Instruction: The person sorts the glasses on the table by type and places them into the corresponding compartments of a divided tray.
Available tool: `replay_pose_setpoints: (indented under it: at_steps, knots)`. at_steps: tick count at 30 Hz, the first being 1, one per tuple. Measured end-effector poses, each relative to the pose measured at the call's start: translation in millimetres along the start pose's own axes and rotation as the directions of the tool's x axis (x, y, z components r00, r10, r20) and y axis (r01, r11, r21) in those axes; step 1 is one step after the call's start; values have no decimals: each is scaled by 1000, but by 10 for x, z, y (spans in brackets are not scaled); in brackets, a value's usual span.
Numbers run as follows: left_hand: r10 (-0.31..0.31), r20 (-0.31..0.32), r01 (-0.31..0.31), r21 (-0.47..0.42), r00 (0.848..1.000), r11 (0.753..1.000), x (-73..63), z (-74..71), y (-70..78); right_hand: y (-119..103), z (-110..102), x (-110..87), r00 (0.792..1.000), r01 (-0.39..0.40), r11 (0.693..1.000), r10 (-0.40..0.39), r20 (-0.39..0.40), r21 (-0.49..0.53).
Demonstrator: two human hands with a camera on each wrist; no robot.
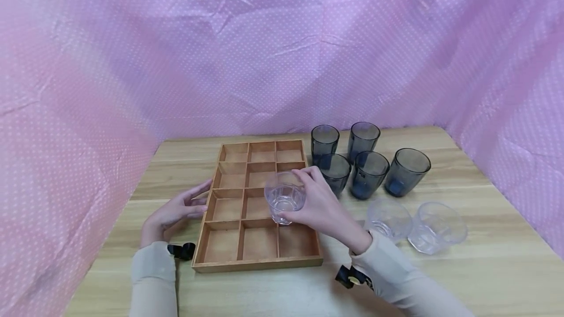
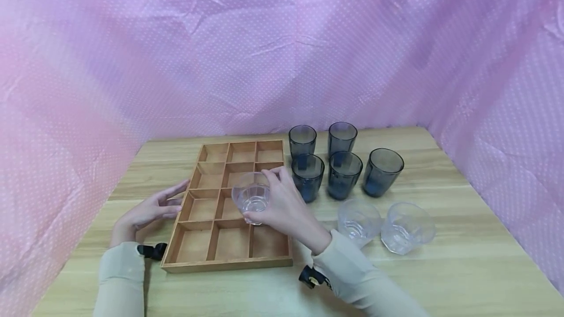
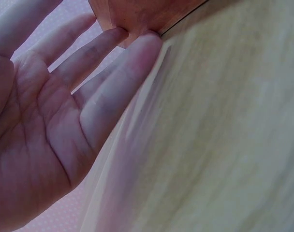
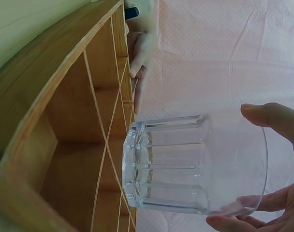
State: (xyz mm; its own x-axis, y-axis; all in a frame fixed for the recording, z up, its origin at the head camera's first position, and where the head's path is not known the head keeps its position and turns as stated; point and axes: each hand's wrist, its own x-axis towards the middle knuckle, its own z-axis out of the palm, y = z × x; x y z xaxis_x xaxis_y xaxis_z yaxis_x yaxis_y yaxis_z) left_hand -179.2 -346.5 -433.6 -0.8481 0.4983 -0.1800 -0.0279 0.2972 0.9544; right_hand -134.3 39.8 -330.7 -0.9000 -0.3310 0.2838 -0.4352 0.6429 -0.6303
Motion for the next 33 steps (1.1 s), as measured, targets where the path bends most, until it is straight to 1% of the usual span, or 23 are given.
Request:
replay_pose_setpoints:
  at_steps: [3,8,10,16,19,22,26,33]
  knots:
    - [-9,-7,9,-1,1000,1000,-30,1,-12,-62,55,31,1000,-7,1000,7,19,14]
    - [-16,0,16,8,1000,1000,-16,-8,12,-155,126,106,998,-28,999,25,63,45]
    - [-10,3,10,9,1000,1000,-17,-8,14,-188,164,152,996,-38,998,34,82,49]
    - [16,10,-16,10,1000,1000,-15,4,2,-275,295,343,986,-75,996,65,152,56]
    - [3,1,-3,1,1000,1000,-16,13,0,-301,369,457,979,-88,994,75,189,64]
    - [-1,-3,1,-14,1000,1000,-14,19,-2,-317,444,581,977,-78,995,63,203,69]
    - [-2,-10,2,-28,1000,1000,-9,18,-6,-343,535,757,980,-56,996,43,196,63]
    - [-17,-17,17,-15,1000,1000,-16,14,-13,-426,702,1027,978,-69,997,60,202,37]
